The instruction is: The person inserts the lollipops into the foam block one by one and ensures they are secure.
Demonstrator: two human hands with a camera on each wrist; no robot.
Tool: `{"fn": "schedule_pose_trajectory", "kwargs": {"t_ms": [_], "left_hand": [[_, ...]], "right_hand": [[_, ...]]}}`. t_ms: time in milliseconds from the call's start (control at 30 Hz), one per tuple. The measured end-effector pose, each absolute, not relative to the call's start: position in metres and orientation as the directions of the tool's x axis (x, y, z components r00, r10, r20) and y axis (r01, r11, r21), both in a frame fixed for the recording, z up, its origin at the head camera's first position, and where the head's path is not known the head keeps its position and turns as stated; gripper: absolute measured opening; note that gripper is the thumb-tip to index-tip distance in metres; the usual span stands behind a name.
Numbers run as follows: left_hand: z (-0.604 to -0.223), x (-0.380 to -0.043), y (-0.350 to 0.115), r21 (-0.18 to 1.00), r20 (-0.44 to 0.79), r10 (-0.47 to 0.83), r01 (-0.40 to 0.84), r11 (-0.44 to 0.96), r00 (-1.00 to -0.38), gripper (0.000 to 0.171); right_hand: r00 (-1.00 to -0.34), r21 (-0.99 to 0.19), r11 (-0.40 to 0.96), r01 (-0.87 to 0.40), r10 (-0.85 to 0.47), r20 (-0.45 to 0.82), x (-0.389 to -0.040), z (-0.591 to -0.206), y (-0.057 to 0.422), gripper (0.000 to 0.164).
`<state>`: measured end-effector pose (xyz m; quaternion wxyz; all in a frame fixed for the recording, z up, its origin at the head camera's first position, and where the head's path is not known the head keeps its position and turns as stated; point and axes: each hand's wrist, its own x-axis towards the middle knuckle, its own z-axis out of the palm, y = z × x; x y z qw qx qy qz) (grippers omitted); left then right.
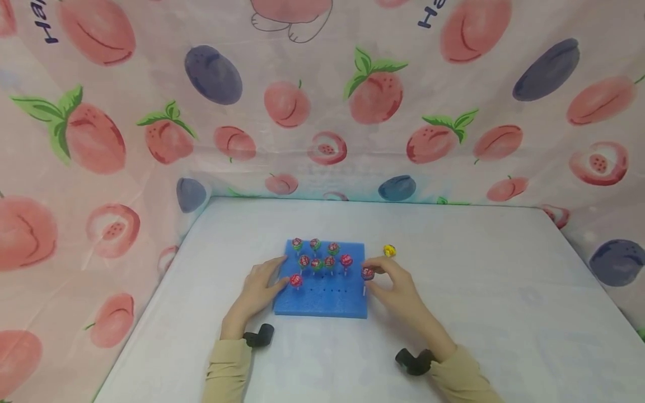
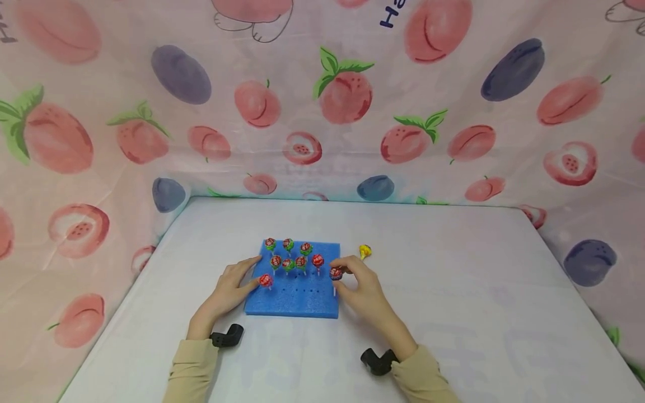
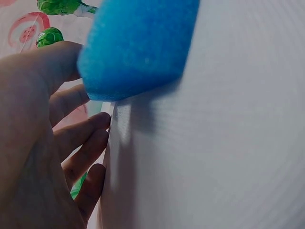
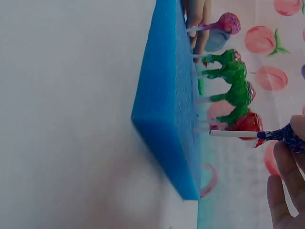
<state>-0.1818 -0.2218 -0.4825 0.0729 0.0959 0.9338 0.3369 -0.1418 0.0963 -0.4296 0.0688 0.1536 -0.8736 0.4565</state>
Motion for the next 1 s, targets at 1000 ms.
{"fn": "schedule_pose_trajectory", "kwargs": {"t_ms": [1000], "left_hand": [[-0.483, -0.184, -0.223, 0.651, -0.075, 0.234, 0.131, 0.748, -0.969, 0.058]], "right_hand": [[-0.836, -0.753, 0.387, -0.532, -0.380, 0.396, -0.158, -0.422, 0.040, 0.030]]}}
